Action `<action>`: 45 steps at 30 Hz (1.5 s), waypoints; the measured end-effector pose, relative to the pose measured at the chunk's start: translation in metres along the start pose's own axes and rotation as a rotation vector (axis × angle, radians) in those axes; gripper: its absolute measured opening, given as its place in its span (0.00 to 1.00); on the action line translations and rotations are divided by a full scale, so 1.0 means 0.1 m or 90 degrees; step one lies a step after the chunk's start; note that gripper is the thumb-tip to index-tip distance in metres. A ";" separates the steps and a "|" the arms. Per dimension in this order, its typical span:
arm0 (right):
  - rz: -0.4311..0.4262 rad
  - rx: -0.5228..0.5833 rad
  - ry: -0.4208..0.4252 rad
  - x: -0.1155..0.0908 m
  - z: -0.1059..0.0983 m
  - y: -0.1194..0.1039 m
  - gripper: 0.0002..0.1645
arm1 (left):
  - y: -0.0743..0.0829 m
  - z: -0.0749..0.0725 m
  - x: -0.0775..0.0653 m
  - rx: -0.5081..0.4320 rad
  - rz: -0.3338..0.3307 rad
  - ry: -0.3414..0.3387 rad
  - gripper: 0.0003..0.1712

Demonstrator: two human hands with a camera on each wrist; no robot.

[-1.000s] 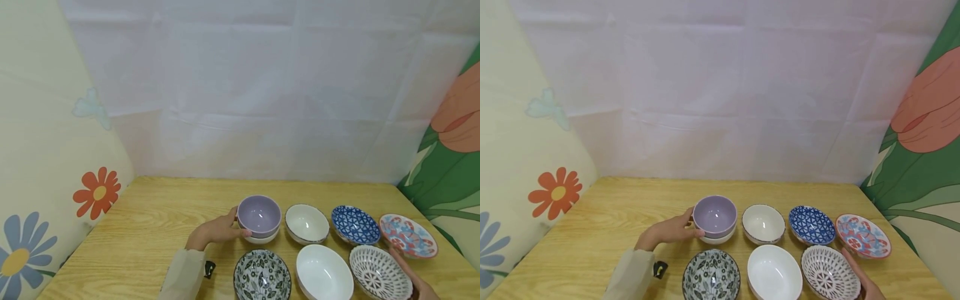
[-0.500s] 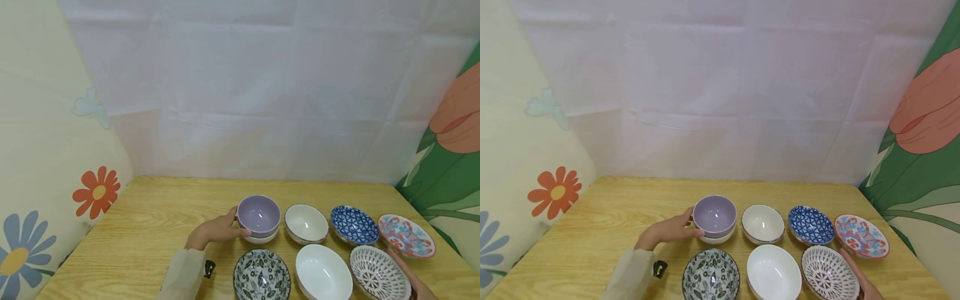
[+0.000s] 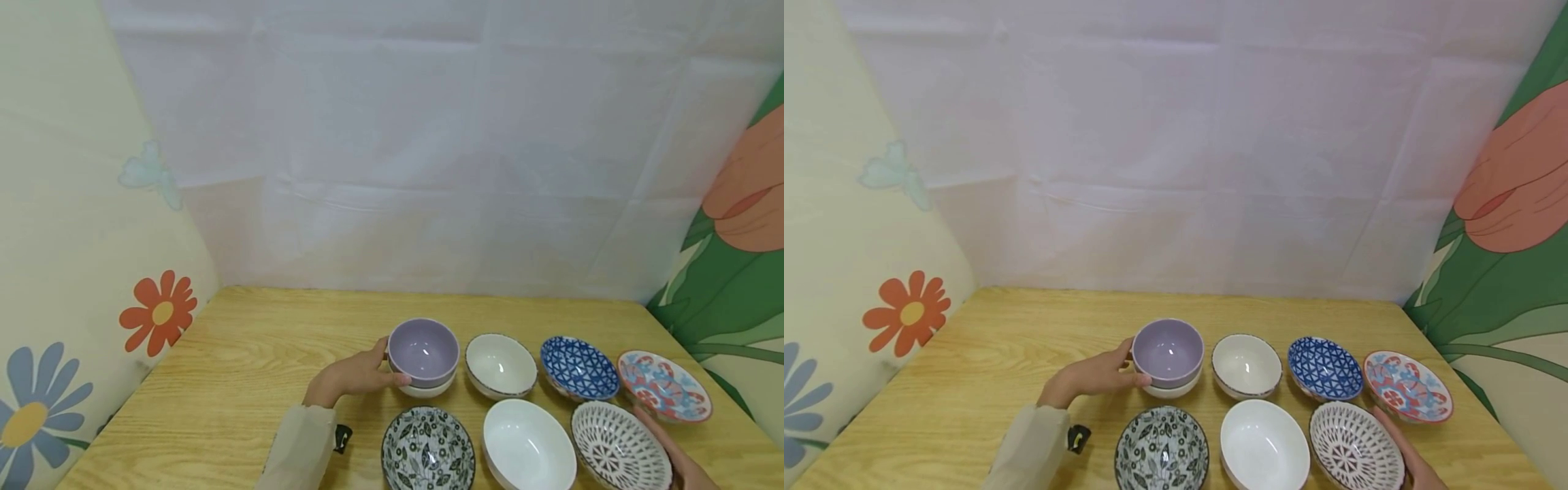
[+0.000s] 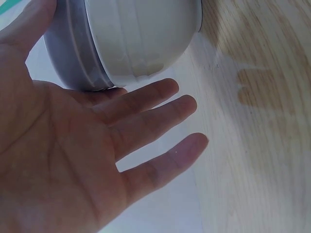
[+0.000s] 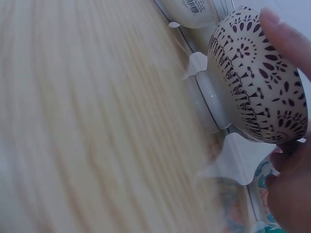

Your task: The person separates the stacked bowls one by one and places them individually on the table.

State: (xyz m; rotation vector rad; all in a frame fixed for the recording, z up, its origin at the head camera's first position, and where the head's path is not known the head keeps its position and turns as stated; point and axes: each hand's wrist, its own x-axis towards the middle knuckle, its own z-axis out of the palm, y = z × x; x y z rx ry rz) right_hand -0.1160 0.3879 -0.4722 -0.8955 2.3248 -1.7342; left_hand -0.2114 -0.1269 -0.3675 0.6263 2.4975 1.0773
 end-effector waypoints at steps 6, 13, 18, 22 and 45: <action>-0.042 -0.001 -0.002 0.01 -0.02 -0.01 0.48 | 0.01 0.00 -0.01 0.005 -0.003 0.003 0.55; 0.037 -0.002 0.025 0.03 0.00 -0.16 0.48 | 0.04 -0.01 -0.02 0.001 -0.018 0.001 0.55; 0.209 -0.064 0.083 0.08 0.11 -0.41 0.54 | 0.05 -0.01 -0.03 -0.004 -0.018 0.000 0.56; 0.322 -0.084 0.095 0.15 0.18 -0.62 0.50 | 0.05 -0.01 -0.03 -0.001 -0.020 0.002 0.56; 0.068 -0.252 0.111 0.66 0.35 -1.06 0.51 | 0.07 0.00 -0.04 0.015 -0.032 0.006 0.57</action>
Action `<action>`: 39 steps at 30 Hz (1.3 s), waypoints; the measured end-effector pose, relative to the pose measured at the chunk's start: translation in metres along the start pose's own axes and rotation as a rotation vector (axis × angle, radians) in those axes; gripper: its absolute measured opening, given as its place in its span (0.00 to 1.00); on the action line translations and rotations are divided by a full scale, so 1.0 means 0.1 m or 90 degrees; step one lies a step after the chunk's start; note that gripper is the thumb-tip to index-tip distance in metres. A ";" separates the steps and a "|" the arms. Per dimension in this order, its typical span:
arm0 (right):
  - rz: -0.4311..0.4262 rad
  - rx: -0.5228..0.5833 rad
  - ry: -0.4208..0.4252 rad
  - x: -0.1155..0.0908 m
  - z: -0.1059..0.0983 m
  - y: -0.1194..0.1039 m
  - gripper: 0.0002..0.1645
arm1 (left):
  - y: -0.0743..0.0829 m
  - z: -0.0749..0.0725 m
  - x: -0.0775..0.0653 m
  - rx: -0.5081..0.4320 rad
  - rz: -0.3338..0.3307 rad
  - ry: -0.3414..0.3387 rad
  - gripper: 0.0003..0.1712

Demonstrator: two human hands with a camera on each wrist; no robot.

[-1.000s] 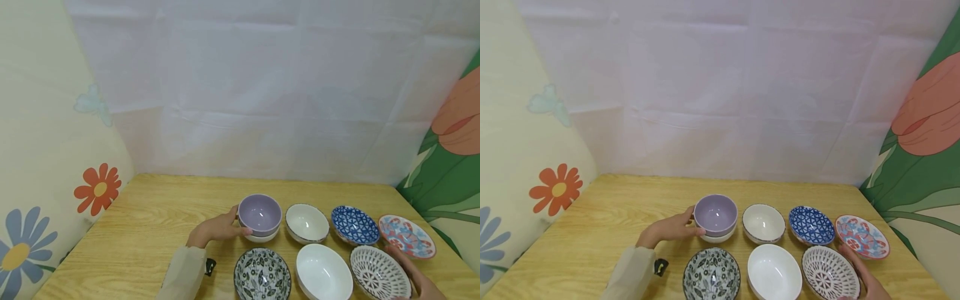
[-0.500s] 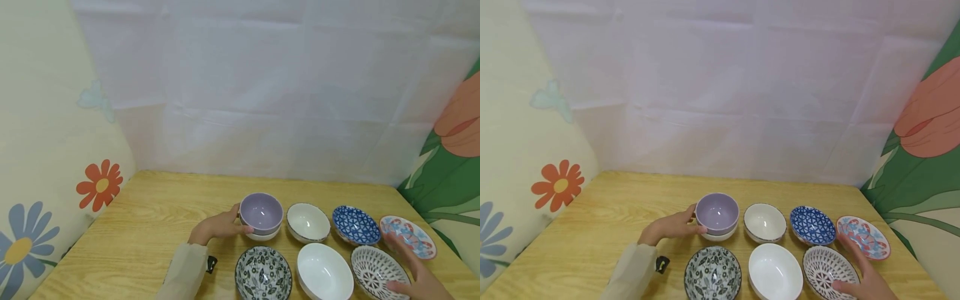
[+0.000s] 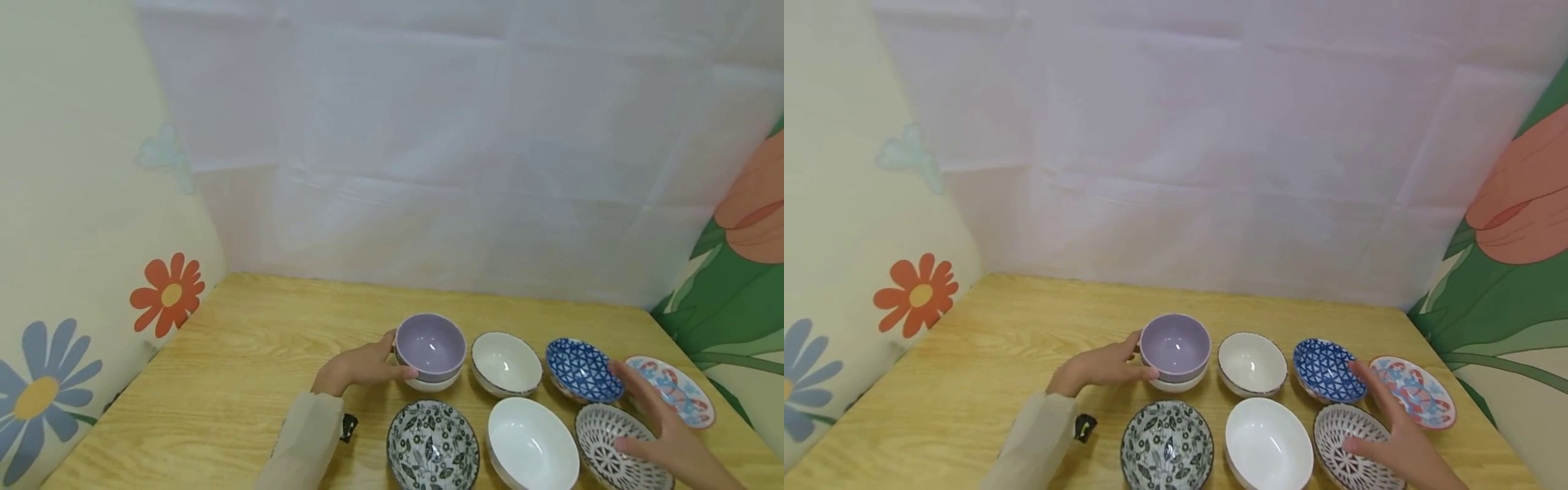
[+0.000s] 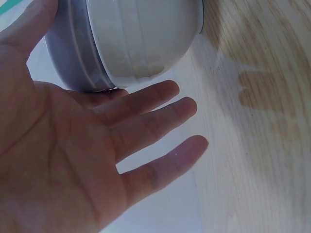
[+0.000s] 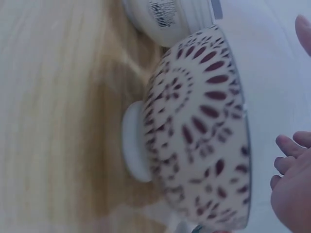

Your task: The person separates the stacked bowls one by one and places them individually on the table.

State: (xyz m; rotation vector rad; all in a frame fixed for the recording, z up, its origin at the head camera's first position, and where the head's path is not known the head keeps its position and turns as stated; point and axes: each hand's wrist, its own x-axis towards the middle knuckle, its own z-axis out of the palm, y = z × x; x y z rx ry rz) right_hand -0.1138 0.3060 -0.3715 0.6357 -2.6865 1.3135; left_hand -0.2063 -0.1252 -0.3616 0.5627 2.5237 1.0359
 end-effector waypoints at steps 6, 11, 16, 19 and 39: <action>0.019 -0.029 0.013 0.16 0.03 -0.19 0.53 | -0.01 0.00 0.01 -0.003 0.003 0.001 0.57; -0.003 -0.001 0.005 0.29 0.07 -0.31 0.55 | -0.02 0.01 0.01 0.004 0.008 0.004 0.57; -0.027 0.021 0.004 0.41 0.07 -0.40 0.57 | -0.02 0.01 0.01 0.005 0.014 0.001 0.57; -0.033 0.027 -0.002 0.49 0.07 -0.44 0.58 | -0.01 0.01 0.01 0.000 0.009 0.000 0.57; -0.067 0.010 -0.041 1.06 0.38 -0.55 0.58 | 0.00 0.00 0.00 0.001 0.002 0.000 0.57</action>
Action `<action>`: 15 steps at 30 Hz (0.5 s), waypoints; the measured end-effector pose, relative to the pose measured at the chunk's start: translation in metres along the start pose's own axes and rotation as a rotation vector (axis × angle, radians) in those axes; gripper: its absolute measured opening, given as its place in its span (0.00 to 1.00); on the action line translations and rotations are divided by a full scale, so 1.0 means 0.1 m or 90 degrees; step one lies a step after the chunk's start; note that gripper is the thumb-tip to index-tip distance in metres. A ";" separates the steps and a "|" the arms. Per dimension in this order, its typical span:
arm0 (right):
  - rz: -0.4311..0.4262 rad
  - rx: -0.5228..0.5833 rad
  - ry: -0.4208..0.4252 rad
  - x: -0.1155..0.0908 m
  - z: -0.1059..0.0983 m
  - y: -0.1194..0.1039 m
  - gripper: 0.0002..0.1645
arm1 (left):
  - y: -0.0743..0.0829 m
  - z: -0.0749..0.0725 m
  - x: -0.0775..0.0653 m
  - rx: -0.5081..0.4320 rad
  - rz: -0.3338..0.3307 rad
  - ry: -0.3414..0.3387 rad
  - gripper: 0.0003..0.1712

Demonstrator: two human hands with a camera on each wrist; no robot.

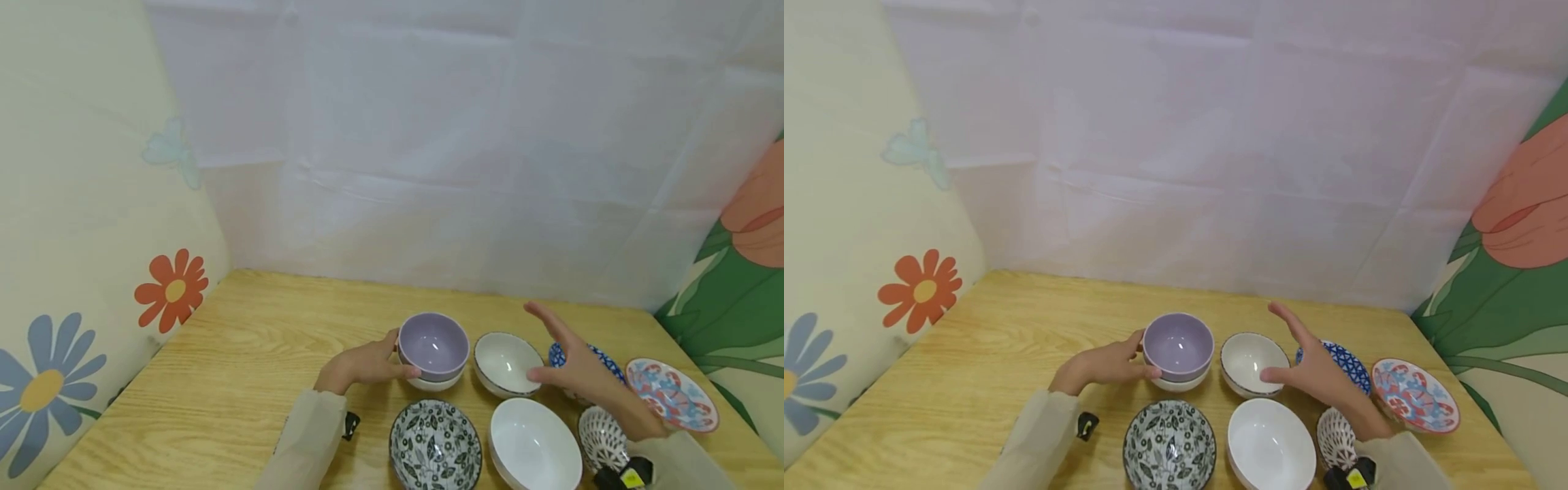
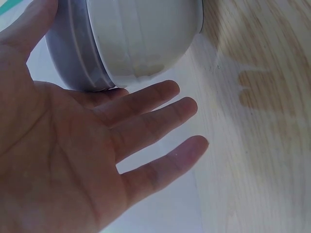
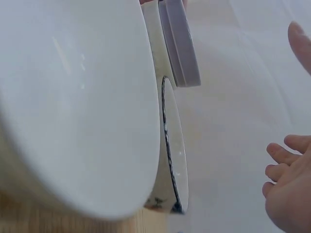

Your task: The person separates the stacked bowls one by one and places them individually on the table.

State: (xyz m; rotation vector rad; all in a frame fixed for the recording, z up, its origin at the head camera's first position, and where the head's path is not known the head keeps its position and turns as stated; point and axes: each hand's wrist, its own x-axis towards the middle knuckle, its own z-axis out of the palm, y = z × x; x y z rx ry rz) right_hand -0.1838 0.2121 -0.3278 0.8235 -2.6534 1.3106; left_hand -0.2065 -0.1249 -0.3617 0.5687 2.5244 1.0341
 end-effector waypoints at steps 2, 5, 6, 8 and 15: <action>-0.005 0.006 -0.006 0.06 0.05 0.00 0.58 | -0.01 0.00 0.00 0.000 0.001 0.000 0.57; 0.000 0.027 -0.024 0.14 0.11 0.01 0.58 | -0.01 0.00 -0.01 0.001 -0.002 -0.001 0.57; 0.003 0.031 -0.029 0.16 0.13 0.02 0.58 | -0.01 0.00 -0.01 0.000 -0.004 -0.002 0.57; 0.014 0.026 -0.036 0.20 0.16 0.01 0.58 | -0.01 0.00 -0.01 0.002 -0.006 -0.002 0.57; -0.009 0.020 -0.055 0.36 0.30 -0.04 0.60 | 0.00 -0.01 0.00 -0.001 -0.008 -0.007 0.57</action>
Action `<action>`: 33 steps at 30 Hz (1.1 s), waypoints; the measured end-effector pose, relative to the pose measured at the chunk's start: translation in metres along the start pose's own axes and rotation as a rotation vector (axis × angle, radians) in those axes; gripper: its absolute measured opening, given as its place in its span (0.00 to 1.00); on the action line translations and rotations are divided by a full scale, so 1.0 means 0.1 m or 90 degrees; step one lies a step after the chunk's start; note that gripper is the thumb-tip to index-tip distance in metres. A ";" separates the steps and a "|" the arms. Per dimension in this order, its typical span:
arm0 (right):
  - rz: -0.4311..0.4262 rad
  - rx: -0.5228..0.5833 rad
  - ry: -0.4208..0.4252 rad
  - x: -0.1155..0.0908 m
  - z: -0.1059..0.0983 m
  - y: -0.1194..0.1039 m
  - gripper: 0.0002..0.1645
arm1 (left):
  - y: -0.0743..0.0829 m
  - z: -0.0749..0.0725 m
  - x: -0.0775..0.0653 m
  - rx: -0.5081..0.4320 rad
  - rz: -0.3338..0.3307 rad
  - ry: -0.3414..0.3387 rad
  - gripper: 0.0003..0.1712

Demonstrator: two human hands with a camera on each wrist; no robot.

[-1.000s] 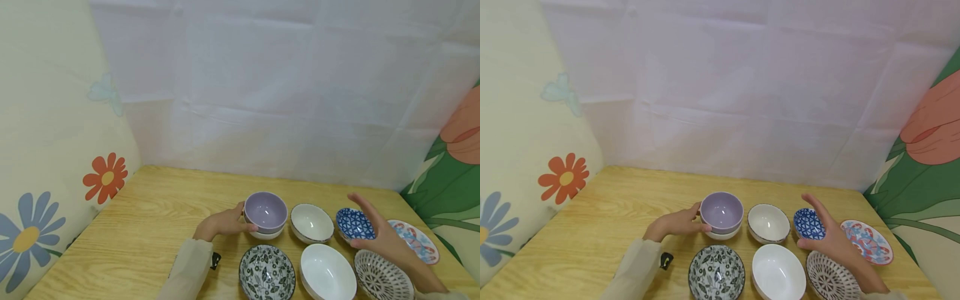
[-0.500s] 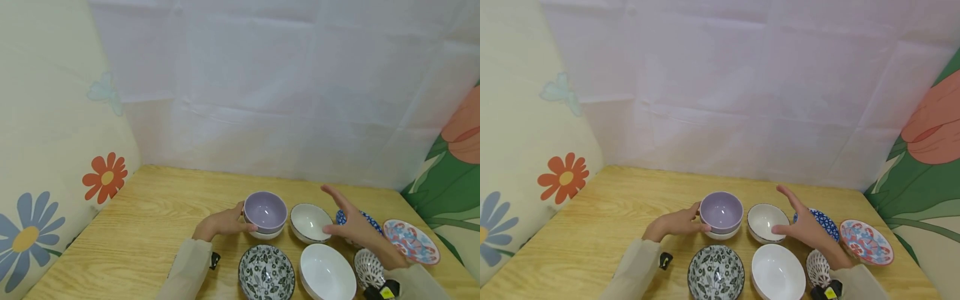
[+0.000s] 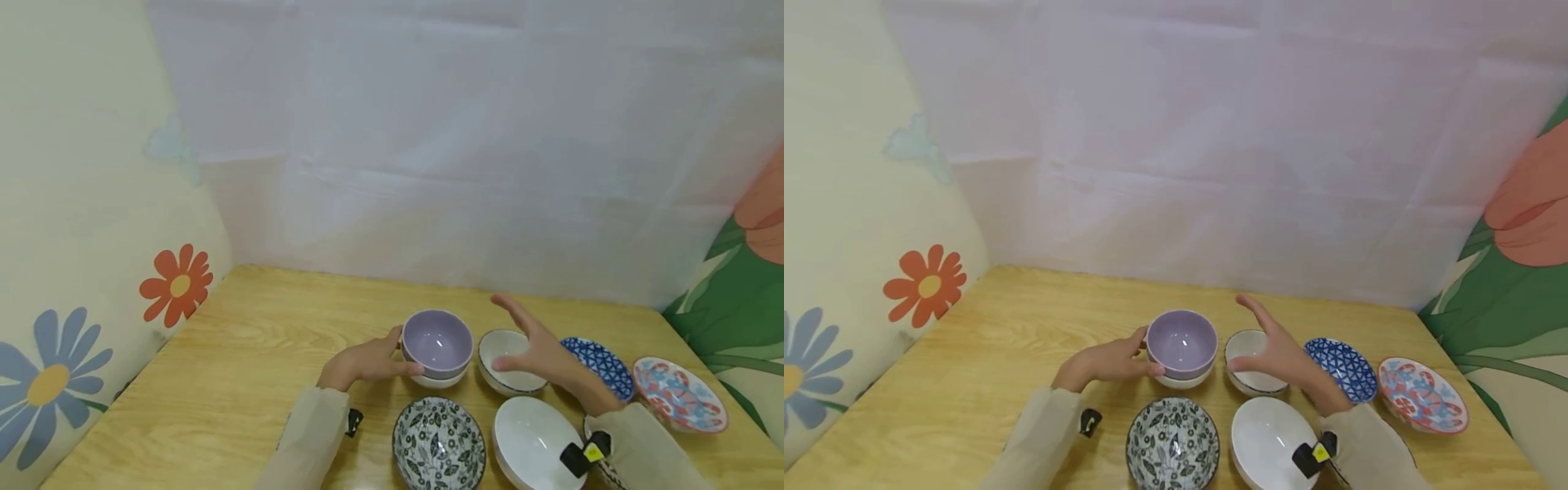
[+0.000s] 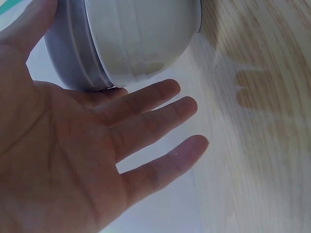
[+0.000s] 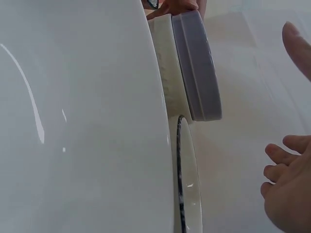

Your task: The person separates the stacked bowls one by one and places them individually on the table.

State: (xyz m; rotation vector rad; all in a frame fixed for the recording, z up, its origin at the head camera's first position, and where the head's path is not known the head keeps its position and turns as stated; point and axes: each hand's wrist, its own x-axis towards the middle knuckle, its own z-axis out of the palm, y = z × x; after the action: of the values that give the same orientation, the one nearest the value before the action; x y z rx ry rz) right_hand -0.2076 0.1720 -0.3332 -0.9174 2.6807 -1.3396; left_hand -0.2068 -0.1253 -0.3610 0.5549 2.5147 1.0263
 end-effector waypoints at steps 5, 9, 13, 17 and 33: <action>-0.021 0.014 -0.018 0.10 0.10 0.01 0.62 | 0.00 0.00 0.01 -0.002 0.000 0.001 0.57; -0.016 0.025 -0.028 0.15 0.18 0.02 0.64 | 0.00 0.00 0.01 0.000 -0.002 -0.001 0.58; -0.019 0.050 -0.036 0.20 0.26 0.04 0.66 | 0.01 0.00 0.01 0.000 -0.009 -0.003 0.58; -0.022 0.055 -0.035 0.25 0.33 0.05 0.69 | 0.01 0.00 0.01 -0.007 -0.011 -0.002 0.58; 0.037 0.026 -0.040 0.32 0.50 0.12 0.72 | 0.01 0.02 0.03 0.010 -0.017 -0.001 0.57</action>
State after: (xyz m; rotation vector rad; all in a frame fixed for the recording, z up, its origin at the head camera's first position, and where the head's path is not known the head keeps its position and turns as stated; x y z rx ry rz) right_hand -0.2271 0.1252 -0.3661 -0.8552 2.6023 -1.3248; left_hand -0.2081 -0.1226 -0.3621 0.5253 2.5237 0.9981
